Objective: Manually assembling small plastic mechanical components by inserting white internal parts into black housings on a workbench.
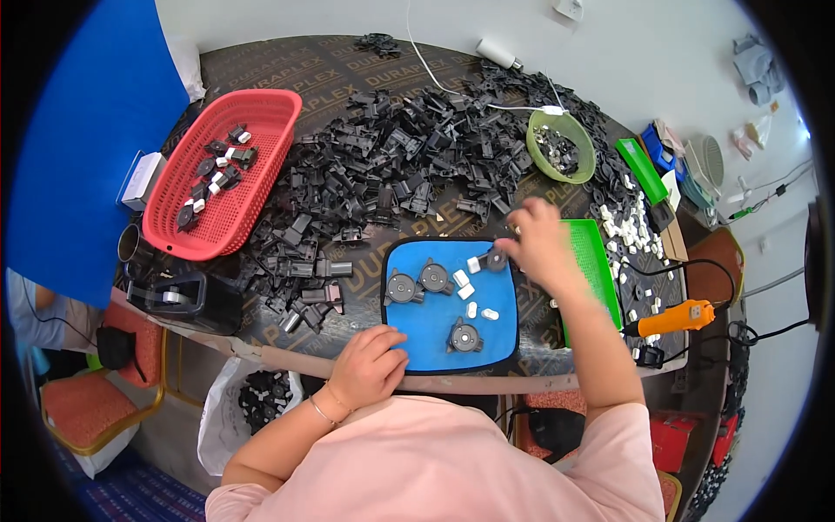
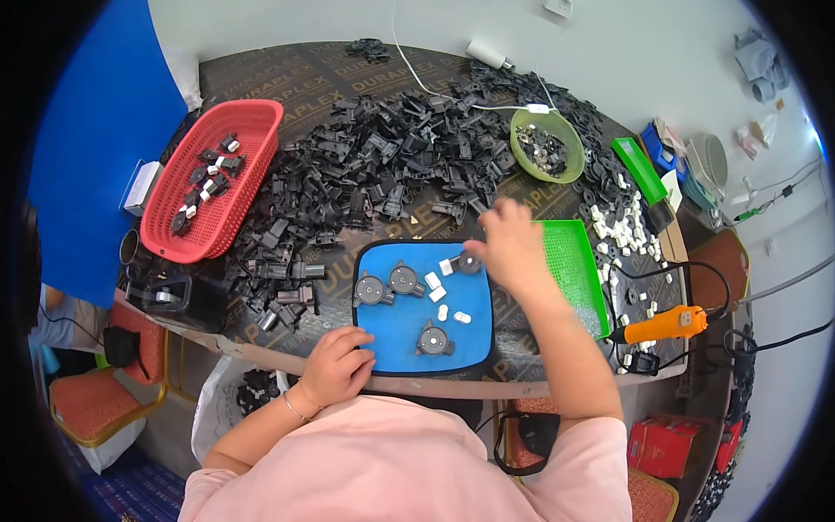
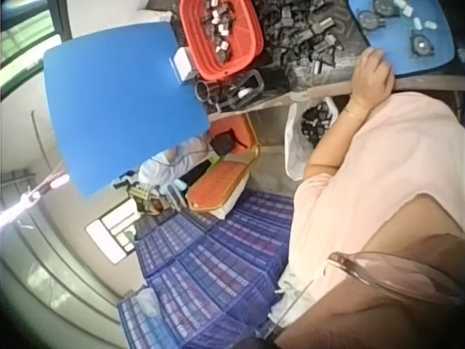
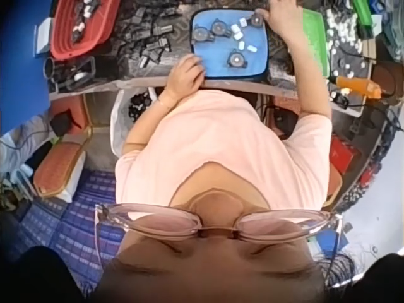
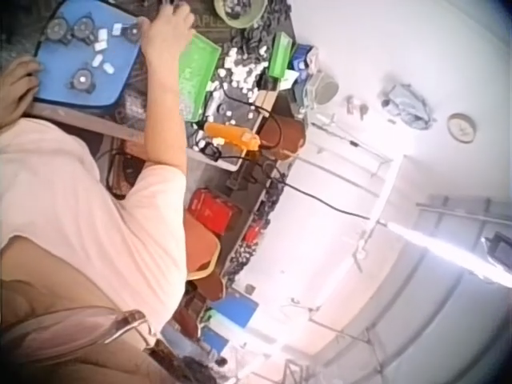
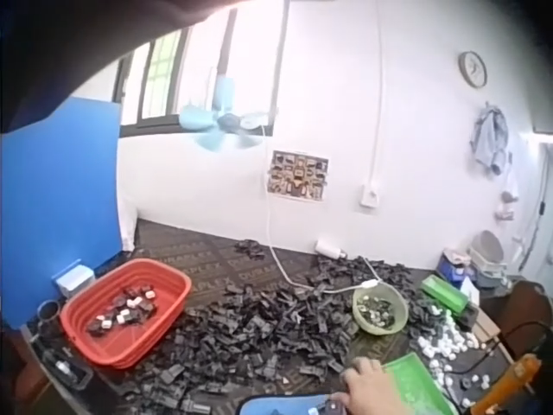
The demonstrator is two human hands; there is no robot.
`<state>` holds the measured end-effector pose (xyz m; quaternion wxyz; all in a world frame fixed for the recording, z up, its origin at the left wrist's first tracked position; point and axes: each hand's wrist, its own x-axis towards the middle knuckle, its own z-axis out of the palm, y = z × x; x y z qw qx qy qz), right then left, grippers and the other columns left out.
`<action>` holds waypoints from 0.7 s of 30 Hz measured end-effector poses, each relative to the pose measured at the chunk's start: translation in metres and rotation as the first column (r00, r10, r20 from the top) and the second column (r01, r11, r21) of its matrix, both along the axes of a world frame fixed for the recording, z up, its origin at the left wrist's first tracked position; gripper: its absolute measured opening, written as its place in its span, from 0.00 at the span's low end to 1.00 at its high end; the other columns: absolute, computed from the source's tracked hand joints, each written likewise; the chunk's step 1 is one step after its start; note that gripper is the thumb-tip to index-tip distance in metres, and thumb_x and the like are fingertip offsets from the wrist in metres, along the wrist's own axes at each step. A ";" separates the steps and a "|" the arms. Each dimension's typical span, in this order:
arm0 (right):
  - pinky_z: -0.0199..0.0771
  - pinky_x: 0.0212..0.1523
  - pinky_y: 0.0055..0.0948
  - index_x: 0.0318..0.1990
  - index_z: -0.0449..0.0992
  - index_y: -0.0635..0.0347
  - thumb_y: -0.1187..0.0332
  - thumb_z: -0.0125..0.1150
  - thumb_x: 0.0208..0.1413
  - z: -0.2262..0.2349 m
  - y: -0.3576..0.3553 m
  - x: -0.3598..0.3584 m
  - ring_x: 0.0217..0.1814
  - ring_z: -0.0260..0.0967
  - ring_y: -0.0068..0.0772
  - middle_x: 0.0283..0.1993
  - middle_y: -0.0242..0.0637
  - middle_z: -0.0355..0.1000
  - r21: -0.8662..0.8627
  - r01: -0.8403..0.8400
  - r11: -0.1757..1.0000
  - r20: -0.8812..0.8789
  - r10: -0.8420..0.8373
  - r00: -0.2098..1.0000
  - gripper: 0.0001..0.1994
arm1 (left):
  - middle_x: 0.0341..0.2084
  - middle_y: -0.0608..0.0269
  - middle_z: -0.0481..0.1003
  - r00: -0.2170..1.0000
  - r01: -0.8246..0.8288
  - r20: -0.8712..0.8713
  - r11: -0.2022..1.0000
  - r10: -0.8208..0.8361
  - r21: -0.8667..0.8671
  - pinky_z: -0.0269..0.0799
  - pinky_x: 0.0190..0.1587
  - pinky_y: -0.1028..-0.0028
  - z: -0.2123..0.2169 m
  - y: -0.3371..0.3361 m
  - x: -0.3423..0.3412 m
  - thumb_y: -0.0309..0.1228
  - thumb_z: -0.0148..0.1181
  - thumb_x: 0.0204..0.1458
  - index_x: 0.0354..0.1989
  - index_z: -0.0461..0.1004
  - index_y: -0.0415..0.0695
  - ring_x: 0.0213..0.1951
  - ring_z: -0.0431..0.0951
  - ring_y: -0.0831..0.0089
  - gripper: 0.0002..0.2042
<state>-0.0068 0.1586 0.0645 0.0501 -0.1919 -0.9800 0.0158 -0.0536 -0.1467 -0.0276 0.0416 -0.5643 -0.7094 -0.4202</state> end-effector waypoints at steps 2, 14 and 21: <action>0.66 0.56 0.42 0.50 0.73 0.56 0.67 0.69 0.43 0.015 -0.007 0.000 0.60 0.62 0.46 0.57 0.44 0.66 0.153 -0.007 0.988 -0.046 0.015 0.999 0.23 | 0.39 0.58 0.75 1.000 0.004 -0.005 1.000 -0.004 -0.002 0.71 0.45 0.63 0.001 0.000 0.000 0.23 0.64 0.40 0.29 0.74 0.41 0.45 0.74 0.57 0.07; 0.72 0.42 0.34 0.54 0.70 0.58 0.73 0.63 0.51 -0.029 -0.027 -0.014 0.42 0.70 0.40 0.45 0.41 0.67 -0.405 -0.404 0.820 -0.195 0.354 0.915 0.21 | 0.38 0.57 0.75 1.000 -0.015 0.002 0.999 0.015 0.030 0.72 0.45 0.62 -0.001 0.000 0.001 0.22 0.64 0.40 0.29 0.73 0.41 0.44 0.74 0.56 0.08; 0.69 0.36 0.21 0.47 0.70 0.63 0.73 0.57 0.58 -0.027 -0.008 0.038 0.37 0.66 0.17 0.40 0.33 0.70 -0.728 0.173 0.663 0.071 -0.178 0.982 0.11 | 0.39 0.59 0.75 1.000 0.001 -0.012 1.000 -0.001 -0.002 0.71 0.45 0.64 -0.002 0.000 0.000 0.23 0.64 0.41 0.29 0.74 0.41 0.45 0.74 0.58 0.07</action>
